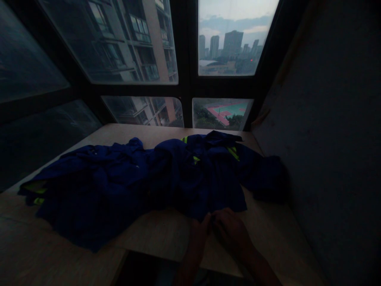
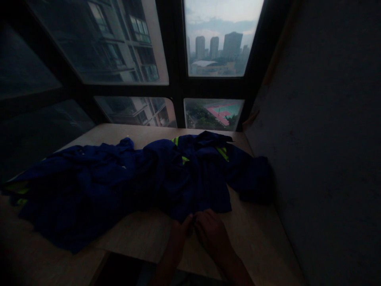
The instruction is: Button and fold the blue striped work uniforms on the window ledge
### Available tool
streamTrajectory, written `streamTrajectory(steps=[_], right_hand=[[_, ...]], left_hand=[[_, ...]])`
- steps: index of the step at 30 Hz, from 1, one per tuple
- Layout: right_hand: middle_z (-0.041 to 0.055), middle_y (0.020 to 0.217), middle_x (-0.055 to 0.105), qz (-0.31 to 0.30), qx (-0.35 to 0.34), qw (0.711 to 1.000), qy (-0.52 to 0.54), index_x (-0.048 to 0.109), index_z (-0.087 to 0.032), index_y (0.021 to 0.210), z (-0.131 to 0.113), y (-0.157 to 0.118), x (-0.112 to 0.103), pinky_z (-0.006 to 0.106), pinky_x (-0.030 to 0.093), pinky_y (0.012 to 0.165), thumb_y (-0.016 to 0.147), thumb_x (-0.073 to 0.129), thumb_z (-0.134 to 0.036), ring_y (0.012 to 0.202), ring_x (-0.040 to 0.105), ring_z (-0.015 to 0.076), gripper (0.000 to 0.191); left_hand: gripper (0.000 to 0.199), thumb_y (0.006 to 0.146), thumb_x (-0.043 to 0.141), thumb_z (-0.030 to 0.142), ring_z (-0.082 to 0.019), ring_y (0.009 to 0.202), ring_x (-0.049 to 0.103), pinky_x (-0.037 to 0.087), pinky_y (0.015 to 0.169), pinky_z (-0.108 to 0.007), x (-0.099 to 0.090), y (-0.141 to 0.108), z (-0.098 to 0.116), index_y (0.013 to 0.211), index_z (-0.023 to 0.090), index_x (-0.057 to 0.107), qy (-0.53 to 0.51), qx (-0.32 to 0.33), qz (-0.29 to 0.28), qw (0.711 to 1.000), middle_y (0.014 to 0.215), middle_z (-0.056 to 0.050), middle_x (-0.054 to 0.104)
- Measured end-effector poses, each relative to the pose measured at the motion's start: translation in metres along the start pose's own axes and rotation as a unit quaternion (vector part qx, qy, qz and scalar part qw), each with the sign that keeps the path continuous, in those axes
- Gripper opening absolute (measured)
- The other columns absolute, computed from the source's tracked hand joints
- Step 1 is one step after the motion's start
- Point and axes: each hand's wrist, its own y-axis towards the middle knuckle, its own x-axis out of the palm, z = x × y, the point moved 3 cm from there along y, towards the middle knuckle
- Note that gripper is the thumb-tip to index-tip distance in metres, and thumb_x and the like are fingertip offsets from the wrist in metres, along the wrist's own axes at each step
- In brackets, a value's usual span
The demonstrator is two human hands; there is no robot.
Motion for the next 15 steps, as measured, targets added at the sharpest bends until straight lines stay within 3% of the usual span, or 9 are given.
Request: streamTrajectory(steps=[7,15], right_hand=[[0.0049,0.094,0.068,0.014,0.011,0.999,0.042,0.054,-0.022,0.091,0.0018,0.0015,-0.0005,0.032,0.048,0.075,0.095,0.048,-0.014,0.086,0.061,0.0192,0.011],[0.0048,0.097,0.068,-0.005,0.019,0.998,0.061,0.053,-0.022,0.092,0.0032,0.0008,0.0006,0.032,0.048,0.077,0.095,0.049,-0.014,0.090,0.060,0.0192,0.010]], left_hand=[[0.051,0.056,0.078,0.063,-0.015,0.055,0.049,0.037,0.051,-0.026,0.0025,-0.0006,-0.0022,0.049,0.019,0.054,0.020,-0.003,0.004,1.000,0.047,0.004,0.043],[0.044,0.060,0.078,0.058,-0.018,0.064,0.056,0.043,0.058,-0.026,-0.0046,-0.0085,0.0060,0.068,0.015,0.067,0.005,0.013,-0.023,1.000,0.056,0.001,0.054]])
